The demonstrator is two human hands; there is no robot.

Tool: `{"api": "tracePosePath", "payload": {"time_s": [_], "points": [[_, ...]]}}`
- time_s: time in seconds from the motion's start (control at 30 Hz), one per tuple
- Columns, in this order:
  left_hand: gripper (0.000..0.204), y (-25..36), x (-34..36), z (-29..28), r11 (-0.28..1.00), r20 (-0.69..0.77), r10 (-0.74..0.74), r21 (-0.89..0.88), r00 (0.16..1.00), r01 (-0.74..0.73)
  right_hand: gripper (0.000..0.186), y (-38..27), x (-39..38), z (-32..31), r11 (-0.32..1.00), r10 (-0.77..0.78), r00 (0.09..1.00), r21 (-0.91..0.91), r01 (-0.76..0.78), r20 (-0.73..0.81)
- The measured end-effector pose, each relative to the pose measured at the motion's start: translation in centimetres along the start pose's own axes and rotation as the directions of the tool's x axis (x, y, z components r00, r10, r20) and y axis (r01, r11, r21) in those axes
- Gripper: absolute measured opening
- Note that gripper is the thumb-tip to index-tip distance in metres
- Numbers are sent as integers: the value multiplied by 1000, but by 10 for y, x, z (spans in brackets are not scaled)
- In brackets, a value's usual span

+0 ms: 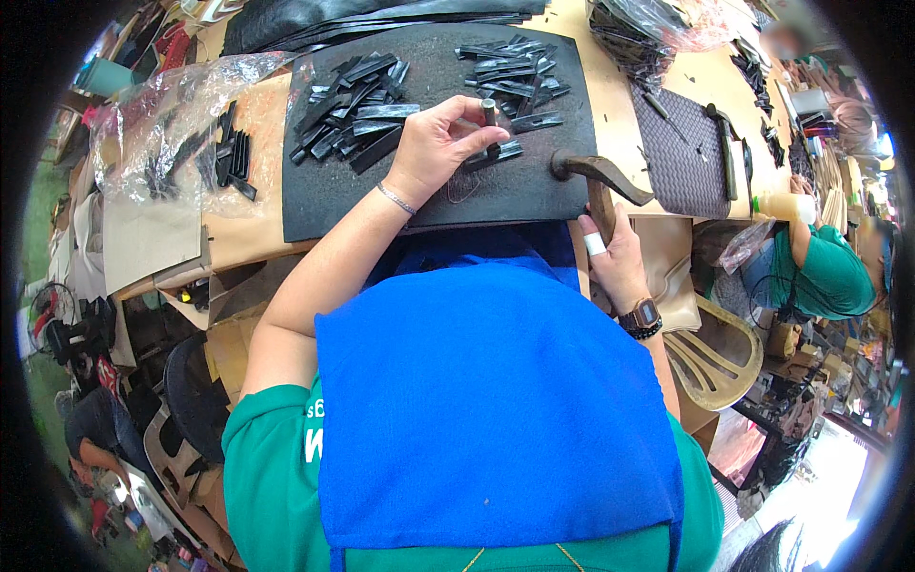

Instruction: The person uses a hammer and a curved blade to cut small strips of black material on a workbench. They repeatedly pick up pieces, position them, and strike them with the hammer to separate them into smaller segments.

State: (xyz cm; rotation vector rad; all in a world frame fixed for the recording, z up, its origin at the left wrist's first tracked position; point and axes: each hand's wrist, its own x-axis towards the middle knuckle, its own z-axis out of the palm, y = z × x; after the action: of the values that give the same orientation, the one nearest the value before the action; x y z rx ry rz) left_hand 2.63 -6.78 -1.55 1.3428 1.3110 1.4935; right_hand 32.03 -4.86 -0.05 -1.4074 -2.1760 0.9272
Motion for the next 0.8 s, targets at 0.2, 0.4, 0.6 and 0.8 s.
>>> {"api": "tracePosePath", "payload": {"time_s": [0.2,0.4,0.6,0.8], "points": [[21,-5,-1,3,987,6,75,142,997,-75,36,6,1,3,996,-90,995,5,90,-36],[27,-1,-3,8,933,32,153,326,988,-155,37,-1,4,-8,999,31,998,26,-32,49],[22,-14,-4,8,895,91,237,366,967,-253,35,-51,31,-54,944,-298,953,132,302,-46],[23,-8,-1,12,887,70,300,347,951,-305,38,-130,56,-78,82,-556,681,785,615,-476]]}}
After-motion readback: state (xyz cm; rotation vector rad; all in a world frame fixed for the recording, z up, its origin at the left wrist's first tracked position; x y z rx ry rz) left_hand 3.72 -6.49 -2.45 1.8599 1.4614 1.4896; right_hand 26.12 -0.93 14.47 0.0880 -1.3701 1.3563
